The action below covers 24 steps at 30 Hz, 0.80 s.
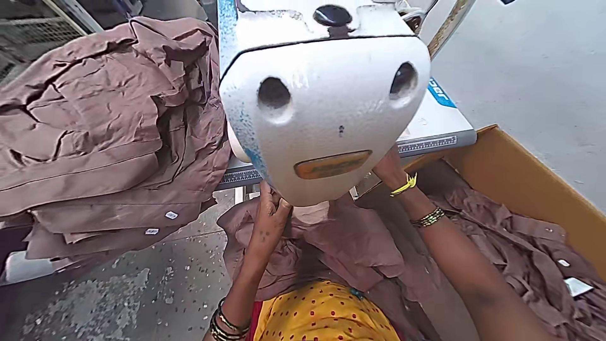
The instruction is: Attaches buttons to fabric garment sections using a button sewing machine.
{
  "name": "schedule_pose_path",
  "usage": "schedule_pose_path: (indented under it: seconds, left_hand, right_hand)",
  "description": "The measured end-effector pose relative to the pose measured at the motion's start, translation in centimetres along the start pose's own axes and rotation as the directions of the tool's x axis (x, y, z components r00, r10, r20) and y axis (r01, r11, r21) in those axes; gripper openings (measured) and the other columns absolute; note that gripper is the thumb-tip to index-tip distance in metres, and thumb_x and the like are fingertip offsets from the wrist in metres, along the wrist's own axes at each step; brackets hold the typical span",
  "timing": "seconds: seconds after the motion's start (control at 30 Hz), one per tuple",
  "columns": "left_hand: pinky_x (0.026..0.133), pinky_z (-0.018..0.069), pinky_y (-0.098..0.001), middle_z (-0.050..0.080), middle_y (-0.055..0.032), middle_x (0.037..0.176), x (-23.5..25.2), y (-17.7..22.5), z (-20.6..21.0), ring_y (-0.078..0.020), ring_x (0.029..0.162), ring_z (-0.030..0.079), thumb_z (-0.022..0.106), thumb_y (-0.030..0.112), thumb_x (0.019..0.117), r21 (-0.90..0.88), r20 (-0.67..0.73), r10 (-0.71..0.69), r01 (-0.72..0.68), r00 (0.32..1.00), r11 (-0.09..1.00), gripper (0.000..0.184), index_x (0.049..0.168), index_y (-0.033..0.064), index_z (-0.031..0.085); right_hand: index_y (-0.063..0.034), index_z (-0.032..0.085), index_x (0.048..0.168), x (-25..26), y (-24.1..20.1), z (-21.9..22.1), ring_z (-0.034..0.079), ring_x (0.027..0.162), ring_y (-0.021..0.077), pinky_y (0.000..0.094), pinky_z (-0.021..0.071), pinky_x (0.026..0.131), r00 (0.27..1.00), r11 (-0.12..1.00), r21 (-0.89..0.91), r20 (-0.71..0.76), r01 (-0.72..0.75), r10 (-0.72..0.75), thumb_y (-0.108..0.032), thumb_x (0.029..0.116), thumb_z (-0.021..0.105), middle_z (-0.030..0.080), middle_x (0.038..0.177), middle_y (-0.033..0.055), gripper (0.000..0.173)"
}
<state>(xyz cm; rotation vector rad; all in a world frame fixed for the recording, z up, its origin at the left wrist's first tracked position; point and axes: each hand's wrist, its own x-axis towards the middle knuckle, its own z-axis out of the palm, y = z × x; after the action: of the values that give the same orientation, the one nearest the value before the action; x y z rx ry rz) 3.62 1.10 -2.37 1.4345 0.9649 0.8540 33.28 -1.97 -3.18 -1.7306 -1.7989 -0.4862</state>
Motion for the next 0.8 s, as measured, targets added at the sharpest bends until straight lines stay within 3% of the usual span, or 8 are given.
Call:
schedule_pose_path:
  seconds: [0.13,0.23,0.3,0.37,0.43,0.53,0.63,0.8]
  left_hand:
    - [0.079,0.0530,-0.0155,0.061,-0.0034,0.107,0.3,-0.1,-0.1,0.0023,0.088,0.062,0.054,0.021,0.0990,0.033,-0.003,0.006,-0.006,1.000,0.999,0.050,0.137,-0.0078,0.038]
    - [0.064,0.0480,-0.0224,0.058,0.0024,0.074,-0.9,0.6,-0.8,-0.0005,0.067,0.056,0.056,0.028,0.0973,0.329,0.001,0.129,-0.122,0.992,0.937,0.028,0.094,0.0000,0.062]
    - [0.047,0.0376,-0.0204,0.047,0.0040,0.055,-3.5,2.0,-1.3,-0.0008,0.050,0.045,0.058,0.030,0.0994,0.379,0.173,0.300,-0.345,0.938,0.859,0.038,0.070,0.0068,0.060]
    - [0.044,0.0302,-0.0163,0.041,0.0039,0.053,-5.5,2.9,-1.5,0.0003,0.047,0.037,0.058,0.033,0.1022,0.297,0.322,0.362,-0.456,0.875,0.839,0.042,0.067,0.0093,0.053]
    - [0.044,0.0313,-0.0177,0.043,0.0033,0.053,-5.8,2.5,-1.3,-0.0010,0.046,0.038,0.060,0.039,0.1007,0.353,0.321,0.365,-0.468,0.874,0.810,0.042,0.071,0.0093,0.057]
    - [0.051,0.0399,-0.0185,0.057,0.0027,0.061,-5.4,2.4,-1.3,-0.0015,0.051,0.047,0.060,0.040,0.1005,0.419,0.295,0.397,-0.491,0.869,0.764,0.036,0.086,0.0097,0.072]
    - [0.068,0.0519,-0.0117,0.074,0.0010,0.082,-6.0,3.2,-2.2,0.0052,0.072,0.063,0.063,0.031,0.1014,0.267,0.292,0.457,-0.530,0.840,0.805,0.028,0.099,0.0065,0.076]
    - [0.068,0.0512,-0.0096,0.073,0.0080,0.084,-5.3,2.3,-5.6,0.0100,0.075,0.062,0.061,0.038,0.1016,0.284,0.261,0.352,-0.420,0.899,0.862,0.033,0.097,0.0103,0.077]
  right_hand:
    - [0.0028,0.075,0.098,0.6,-0.3,-0.9,0.069,0.093,0.0372,0.0499,0.0554,0.082,0.985,0.965,0.208,-0.036,-0.157,0.168,-0.010,0.0941,0.070,0.072,0.099,0.0211,0.015]
    - [0.0020,0.072,0.094,1.5,-2.8,-2.7,0.068,0.079,0.0269,0.0437,0.0548,0.074,0.968,0.929,0.298,-0.051,-0.220,0.246,-0.009,0.0917,0.072,0.070,0.088,0.0158,0.011]
    - [0.0021,0.070,0.086,1.3,-5.7,-4.0,0.069,0.072,0.0257,0.0410,0.0562,0.064,0.991,0.962,0.272,-0.115,-0.039,0.073,-0.009,0.0879,0.071,0.070,0.081,0.0153,0.012]
    - [-0.0043,0.066,0.084,0.4,-8.9,-4.5,0.069,0.074,0.0216,0.0327,0.0572,0.066,0.963,0.937,0.243,-0.158,0.250,-0.217,-0.013,0.0934,0.066,0.068,0.079,0.0120,0.013]
    - [-0.0090,0.064,0.085,0.2,-11.2,-4.2,0.067,0.075,0.0210,0.0306,0.0534,0.069,0.882,0.872,0.147,-0.139,0.467,-0.450,-0.010,0.1000,0.055,0.067,0.074,0.0076,0.018]
    - [-0.0075,0.071,0.079,0.8,-12.1,-4.1,0.069,0.073,0.0209,0.0303,0.0534,0.064,0.912,0.881,0.238,-0.088,0.410,-0.401,-0.010,0.0933,0.062,0.068,0.071,0.0071,0.017]
    - [-0.0083,0.065,0.094,-0.5,-12.2,-5.3,0.068,0.083,0.0164,0.0280,0.0546,0.073,0.944,0.786,0.584,0.094,0.206,-0.317,-0.025,0.1038,0.057,0.070,0.085,0.0067,0.021]
    - [-0.0075,0.066,0.089,-0.1,-11.4,-3.8,0.065,0.070,0.0214,0.0303,0.0522,0.067,0.884,0.855,0.227,-0.131,0.467,-0.449,-0.014,0.1003,0.060,0.065,0.071,0.0068,0.014]
